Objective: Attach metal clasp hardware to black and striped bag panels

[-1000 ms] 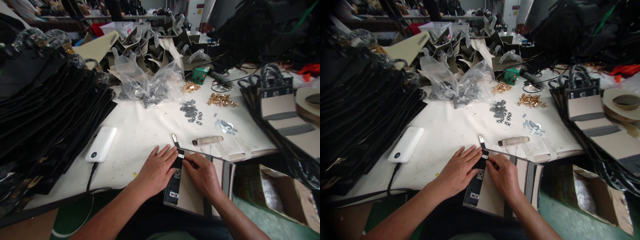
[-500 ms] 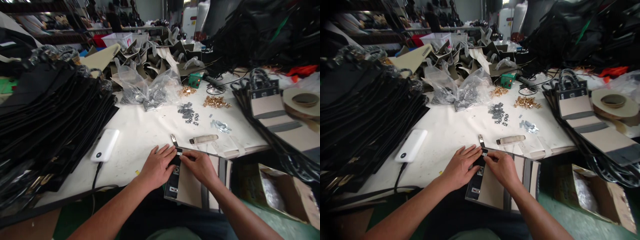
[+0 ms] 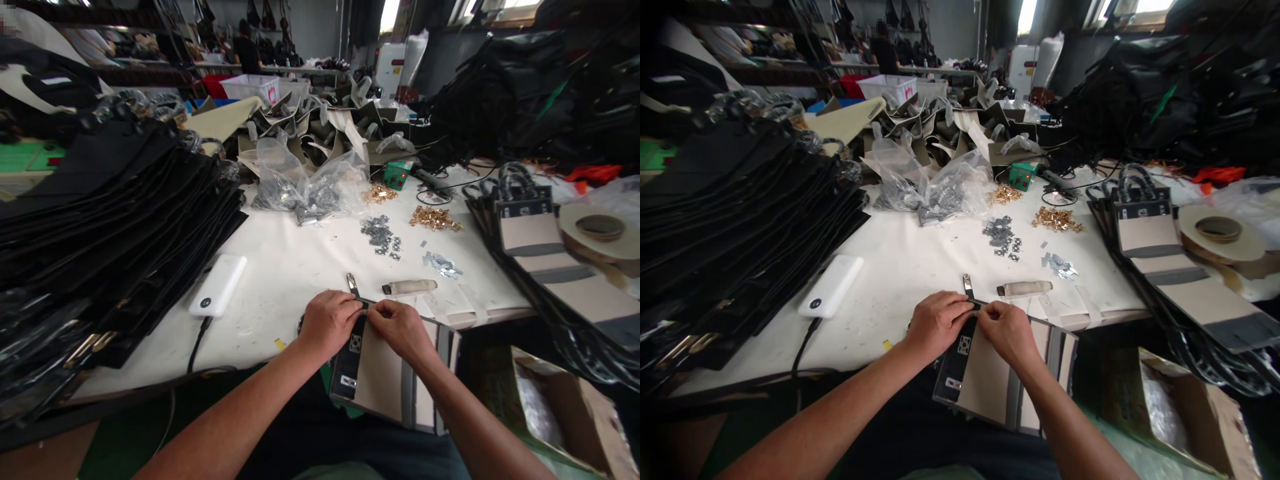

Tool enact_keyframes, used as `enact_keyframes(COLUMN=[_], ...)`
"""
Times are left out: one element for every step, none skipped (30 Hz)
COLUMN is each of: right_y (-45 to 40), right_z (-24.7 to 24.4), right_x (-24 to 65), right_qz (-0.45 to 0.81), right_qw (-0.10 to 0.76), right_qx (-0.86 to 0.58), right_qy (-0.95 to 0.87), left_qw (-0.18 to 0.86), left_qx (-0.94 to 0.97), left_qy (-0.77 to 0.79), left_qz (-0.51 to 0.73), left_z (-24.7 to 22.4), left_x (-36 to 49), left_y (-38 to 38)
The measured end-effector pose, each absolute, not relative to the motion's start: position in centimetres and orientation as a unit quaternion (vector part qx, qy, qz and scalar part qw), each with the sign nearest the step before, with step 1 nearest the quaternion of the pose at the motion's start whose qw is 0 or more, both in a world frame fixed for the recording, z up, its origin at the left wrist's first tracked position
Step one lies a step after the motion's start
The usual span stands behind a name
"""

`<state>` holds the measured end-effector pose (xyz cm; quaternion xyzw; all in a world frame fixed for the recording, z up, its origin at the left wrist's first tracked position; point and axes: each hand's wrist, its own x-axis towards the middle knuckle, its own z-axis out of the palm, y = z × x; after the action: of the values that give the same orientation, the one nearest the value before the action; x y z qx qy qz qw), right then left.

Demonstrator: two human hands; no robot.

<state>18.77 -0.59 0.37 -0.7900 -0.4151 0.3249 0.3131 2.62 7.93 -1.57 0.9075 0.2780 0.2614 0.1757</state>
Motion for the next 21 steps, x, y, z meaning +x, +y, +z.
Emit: enact_keyframes(right_y=[-0.5, -0.5, -0.5, -0.5, -0.5, -0.6, -0.7, -0.8, -0.9, -1.0, -1.0, -1.1, -1.1, -1.0, -1.0, -1.0, -1.0, -1.0, -1.0, -1.1, -1.1], right_z=[0.5, 0.6, 0.7, 0.8, 0.8, 0.7, 0.6, 0.6, 0.5, 0.4, 0.4, 0.4, 0.5, 0.6, 0.6, 0.7, 0.8, 0.8, 0.8, 0.7, 0.7], right_x=[18.8, 18.9, 19.0, 19.1, 19.3, 19.4, 19.6, 19.7, 19.8, 19.9, 20.0, 20.1, 20.1, 20.2, 20.2, 20.3, 20.3, 20.3, 20.4, 20.3, 20.3], right_qz=[0.334, 0.343, 0.353, 0.362, 0.373, 0.383, 0.394, 0.403, 0.409, 0.413, 0.415, 0.417, 0.421, 0.430, 0.441, 0.453, 0.464, 0.470, 0.472, 0.470, 0.464], right_qw=[0.307, 0.302, 0.298, 0.295, 0.295, 0.297, 0.301, 0.306, 0.311, 0.315, 0.317, 0.317, 0.316, 0.316, 0.316, 0.317, 0.320, 0.324, 0.328, 0.332, 0.335], right_qx=[-0.791, -0.792, -0.790, -0.787, -0.782, -0.773, -0.764, -0.754, -0.746, -0.741, -0.739, -0.739, -0.739, -0.738, -0.736, -0.734, -0.731, -0.730, -0.730, -0.731, -0.732], right_qy=[-0.410, -0.406, -0.403, -0.403, -0.404, -0.408, -0.413, -0.419, -0.424, -0.426, -0.427, -0.425, -0.420, -0.413, -0.404, -0.394, -0.384, -0.376, -0.370, -0.368, -0.369], left_qw=[0.176, 0.175, 0.175, 0.176, 0.178, 0.182, 0.186, 0.189, 0.190, 0.191, 0.190, 0.188, 0.186, 0.185, 0.184, 0.183, 0.180, 0.176, 0.172, 0.168, 0.164], left_qx=[0.909, 0.911, 0.913, 0.914, 0.914, 0.913, 0.911, 0.910, 0.909, 0.908, 0.909, 0.910, 0.912, 0.914, 0.917, 0.919, 0.921, 0.923, 0.924, 0.925, 0.926], left_qy=[0.271, 0.264, 0.256, 0.250, 0.246, 0.243, 0.243, 0.245, 0.248, 0.251, 0.253, 0.254, 0.255, 0.253, 0.251, 0.248, 0.246, 0.244, 0.242, 0.244, 0.246], left_qz=[0.264, 0.264, 0.265, 0.266, 0.269, 0.272, 0.275, 0.277, 0.277, 0.275, 0.273, 0.268, 0.263, 0.256, 0.251, 0.246, 0.243, 0.240, 0.238, 0.236, 0.234], left_z=[-1.7, -1.8, -2.0, -2.1, -2.2, -2.3, -2.4, -2.5, -2.5, -2.5, -2.4, -2.4, -2.3, -2.1, -2.0, -1.9, -1.9, -1.8, -1.8, -1.8, -1.8], left_x=[2.6, 2.5, 2.6, 2.6, 2.6, 2.7, 2.7, 2.8, 2.8, 2.8, 2.8, 2.8, 2.8, 2.8, 2.8, 2.8, 2.8, 2.9, 2.9, 3.0, 3.0], left_y=[7.9, 7.9, 8.0, 8.0, 8.1, 8.2, 8.3, 8.3, 8.4, 8.4, 8.4, 8.3, 8.3, 8.2, 8.2, 8.1, 8.1, 8.0, 8.0, 8.0, 8.0])
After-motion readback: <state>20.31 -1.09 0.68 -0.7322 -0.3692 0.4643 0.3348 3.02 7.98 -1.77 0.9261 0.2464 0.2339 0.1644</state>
